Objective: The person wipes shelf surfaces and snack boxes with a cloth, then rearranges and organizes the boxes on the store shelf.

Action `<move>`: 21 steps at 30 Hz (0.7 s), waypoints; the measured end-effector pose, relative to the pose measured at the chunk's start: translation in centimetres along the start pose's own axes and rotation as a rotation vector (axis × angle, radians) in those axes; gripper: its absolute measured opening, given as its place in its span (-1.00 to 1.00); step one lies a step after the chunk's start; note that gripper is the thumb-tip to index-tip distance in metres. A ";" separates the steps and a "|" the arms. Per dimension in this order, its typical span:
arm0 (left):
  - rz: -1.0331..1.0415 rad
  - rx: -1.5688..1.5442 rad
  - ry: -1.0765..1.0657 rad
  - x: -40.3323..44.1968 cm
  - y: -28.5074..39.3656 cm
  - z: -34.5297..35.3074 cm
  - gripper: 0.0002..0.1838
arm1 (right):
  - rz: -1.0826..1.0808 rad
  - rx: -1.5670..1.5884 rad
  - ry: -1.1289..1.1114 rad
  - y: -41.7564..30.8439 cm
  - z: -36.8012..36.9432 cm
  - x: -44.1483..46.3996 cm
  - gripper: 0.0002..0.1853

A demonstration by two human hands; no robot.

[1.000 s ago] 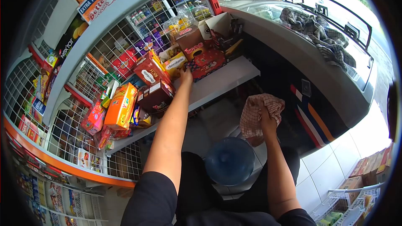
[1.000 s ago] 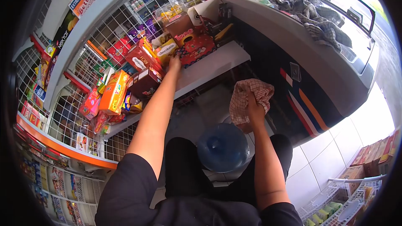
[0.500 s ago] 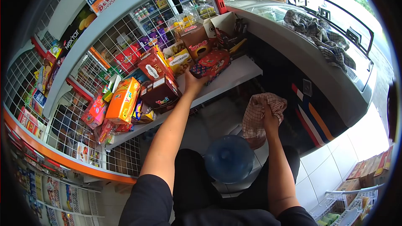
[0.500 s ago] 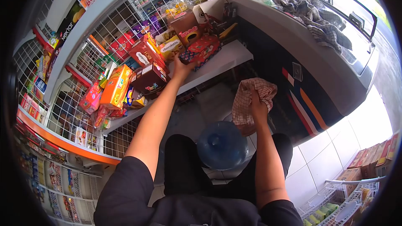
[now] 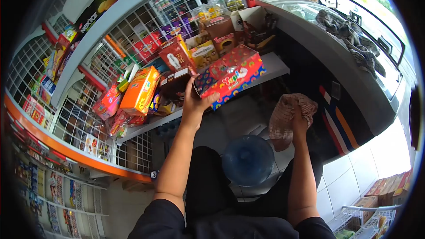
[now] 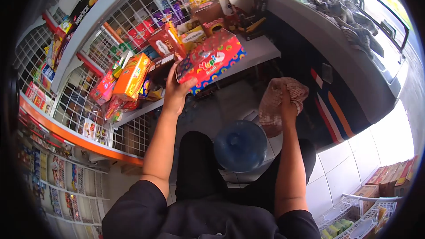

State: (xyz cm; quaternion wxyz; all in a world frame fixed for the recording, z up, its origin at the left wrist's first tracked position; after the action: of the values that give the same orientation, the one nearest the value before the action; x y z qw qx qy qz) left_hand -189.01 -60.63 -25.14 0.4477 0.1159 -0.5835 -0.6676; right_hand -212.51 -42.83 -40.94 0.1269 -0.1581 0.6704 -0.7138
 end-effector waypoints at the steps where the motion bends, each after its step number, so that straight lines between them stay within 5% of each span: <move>1: 0.039 -0.002 0.005 -1.0 1.1 -0.2 -0.16 | 0.010 0.049 -0.013 0.4 -0.1 0.3 -0.56; 5: 0.332 0.209 0.097 -2.5 6.7 -2.7 -0.16 | 0.197 -0.084 -0.046 1.3 -0.2 0.7 -0.63; 8: 0.562 0.482 0.336 -2.1 11.3 -7.5 -0.11 | -0.010 0.013 0.007 1.5 -0.3 0.6 -0.60; 11: 0.695 0.758 0.603 -0.9 14.1 -12.6 -0.07 | -0.209 -0.251 -0.020 1.8 -0.4 0.6 -0.54; 14: 0.657 1.058 0.809 1.0 14.4 -18.8 0.03 | -0.012 -0.183 0.039 1.1 -0.5 0.1 -0.48; 16: 0.554 0.978 0.786 1.5 14.2 -19.8 0.11 | 0.079 -0.344 -0.004 0.6 -0.4 -0.3 -0.46; 19: 0.285 0.973 0.836 1.5 13.5 -19.5 0.29 | 0.097 -0.404 -0.046 2.0 -0.4 0.3 -0.46; 21: 0.342 0.954 0.842 1.5 13.0 -20.6 0.29 | -0.015 -0.400 -0.060 2.8 -0.5 0.7 -0.53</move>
State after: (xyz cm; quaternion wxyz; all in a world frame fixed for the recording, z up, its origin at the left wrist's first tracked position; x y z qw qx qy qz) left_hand -169.92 -74.53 -19.08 0.6368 0.4587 -0.6006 -0.1527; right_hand -213.43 -42.79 -43.68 0.1074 -0.2064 0.7935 -0.5623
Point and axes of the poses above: each hand's wrist, its own x-axis towards the middle knuckle, its own z-axis out of the palm, y = z × x, the point moved 3 cm from there along x, towards the middle knuckle, and after that the axes turned 11 degrees about -x, right-handed, at the moved point
